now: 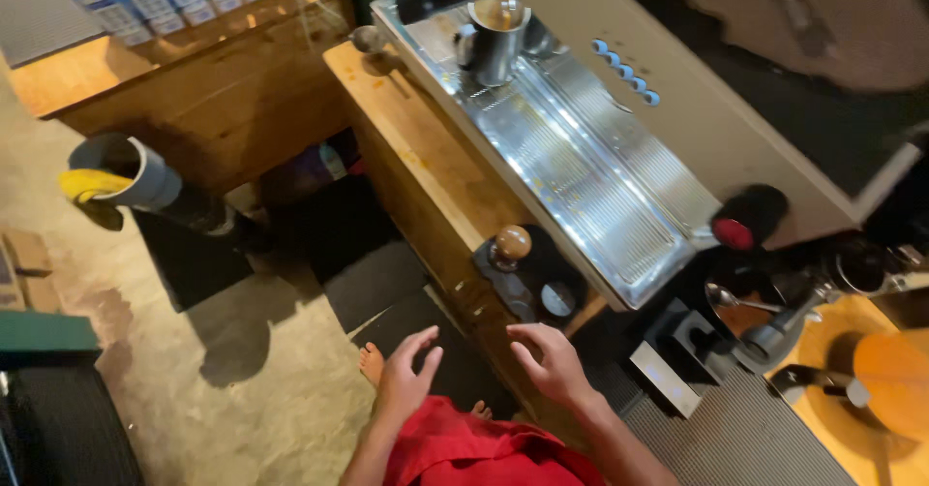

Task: The person wipes a portafilter with a cloth, places it on a scale, and grinds coffee into it. They then use a tamper to press the grounds, attach the portafilter to the espresso machine, and repeat the process for a second dose.

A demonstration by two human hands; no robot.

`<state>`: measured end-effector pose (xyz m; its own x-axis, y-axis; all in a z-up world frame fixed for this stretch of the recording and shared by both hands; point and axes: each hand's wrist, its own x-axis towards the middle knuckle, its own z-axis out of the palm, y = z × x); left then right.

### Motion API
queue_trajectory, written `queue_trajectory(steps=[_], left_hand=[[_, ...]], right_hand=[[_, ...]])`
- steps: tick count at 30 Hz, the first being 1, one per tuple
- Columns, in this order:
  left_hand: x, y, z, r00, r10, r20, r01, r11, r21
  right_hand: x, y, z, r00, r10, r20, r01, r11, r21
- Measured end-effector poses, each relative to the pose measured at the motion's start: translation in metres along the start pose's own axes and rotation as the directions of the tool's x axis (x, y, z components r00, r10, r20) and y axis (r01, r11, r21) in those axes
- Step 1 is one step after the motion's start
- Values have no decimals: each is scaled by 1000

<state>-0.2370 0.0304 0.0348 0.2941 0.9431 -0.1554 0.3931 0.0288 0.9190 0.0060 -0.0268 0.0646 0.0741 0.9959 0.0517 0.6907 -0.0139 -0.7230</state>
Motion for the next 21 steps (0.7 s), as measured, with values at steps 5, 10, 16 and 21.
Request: queue_trajectory(steps=[5,10,16,21], left_hand=[[8,-49,-71,950,-197,-244,203,979,-1],[31,-77,-144,927,-265,-264,290,955,61],[80,-76,-225,929,-344,-135,363,917,162],[154,-66,-261,939,-320,-128,344,899,271]], right_hand=[[83,-39,56,966,-121,229,131,991,-31],[151,-84,125,912,-232,338,247,969,-1],[222,-108,175,914,-264,309,273,962,15],[279,-122,156,962,-221,159,225,974,-8]])
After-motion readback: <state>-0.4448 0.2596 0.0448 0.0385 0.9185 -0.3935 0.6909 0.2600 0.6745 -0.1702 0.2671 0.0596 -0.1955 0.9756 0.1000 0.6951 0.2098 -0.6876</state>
